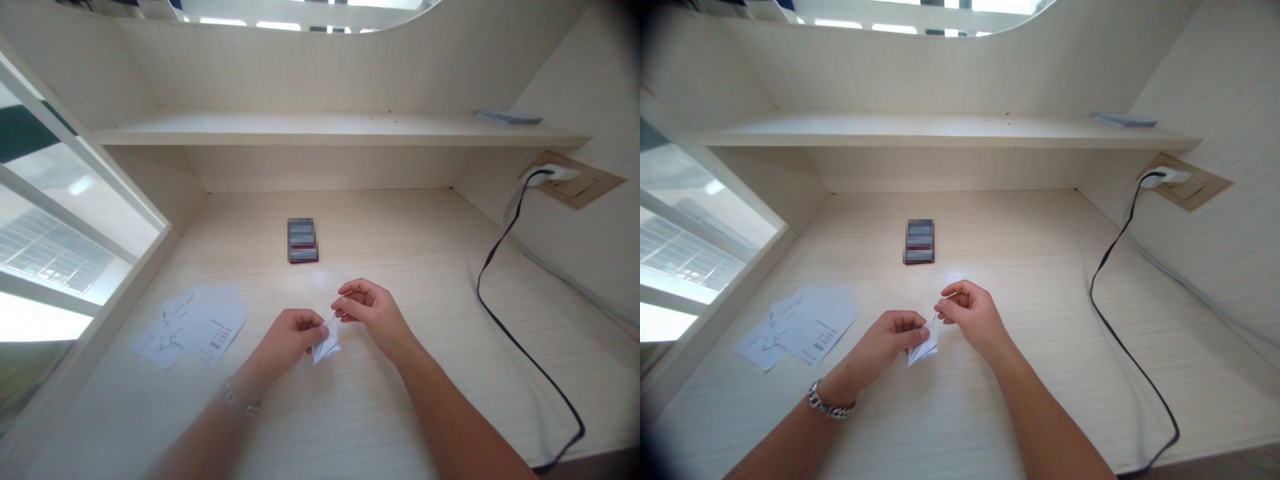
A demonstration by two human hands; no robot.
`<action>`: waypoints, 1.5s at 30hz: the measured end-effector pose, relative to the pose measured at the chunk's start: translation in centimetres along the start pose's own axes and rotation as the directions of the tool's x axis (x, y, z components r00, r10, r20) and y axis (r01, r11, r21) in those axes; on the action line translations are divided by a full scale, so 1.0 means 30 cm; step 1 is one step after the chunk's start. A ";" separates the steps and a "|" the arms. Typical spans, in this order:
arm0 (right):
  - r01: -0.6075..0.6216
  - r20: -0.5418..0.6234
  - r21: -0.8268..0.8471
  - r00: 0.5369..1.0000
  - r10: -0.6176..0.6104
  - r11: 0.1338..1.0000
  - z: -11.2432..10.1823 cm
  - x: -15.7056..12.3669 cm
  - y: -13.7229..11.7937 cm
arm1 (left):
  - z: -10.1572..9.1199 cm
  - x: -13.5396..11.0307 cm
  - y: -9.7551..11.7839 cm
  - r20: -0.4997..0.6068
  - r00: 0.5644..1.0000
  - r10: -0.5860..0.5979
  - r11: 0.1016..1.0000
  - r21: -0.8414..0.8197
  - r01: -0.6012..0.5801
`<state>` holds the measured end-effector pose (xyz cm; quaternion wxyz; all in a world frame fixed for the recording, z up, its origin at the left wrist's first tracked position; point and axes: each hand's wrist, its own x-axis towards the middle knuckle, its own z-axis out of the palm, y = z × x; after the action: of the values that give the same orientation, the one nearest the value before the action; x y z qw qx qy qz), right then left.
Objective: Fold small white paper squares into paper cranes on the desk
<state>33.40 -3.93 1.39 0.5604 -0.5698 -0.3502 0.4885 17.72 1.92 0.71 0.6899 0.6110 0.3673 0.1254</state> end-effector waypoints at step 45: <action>0.110 0.104 -0.286 0.991 -0.084 0.952 0.018 0.007 0.055 | 0.002 0.011 -0.009 -0.159 0.980 0.118 0.991 -0.039 -0.126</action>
<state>32.70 -3.78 -0.21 0.4774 -0.6053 -0.4709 0.4289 17.91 2.03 0.33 0.6649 0.6036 0.3788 0.2240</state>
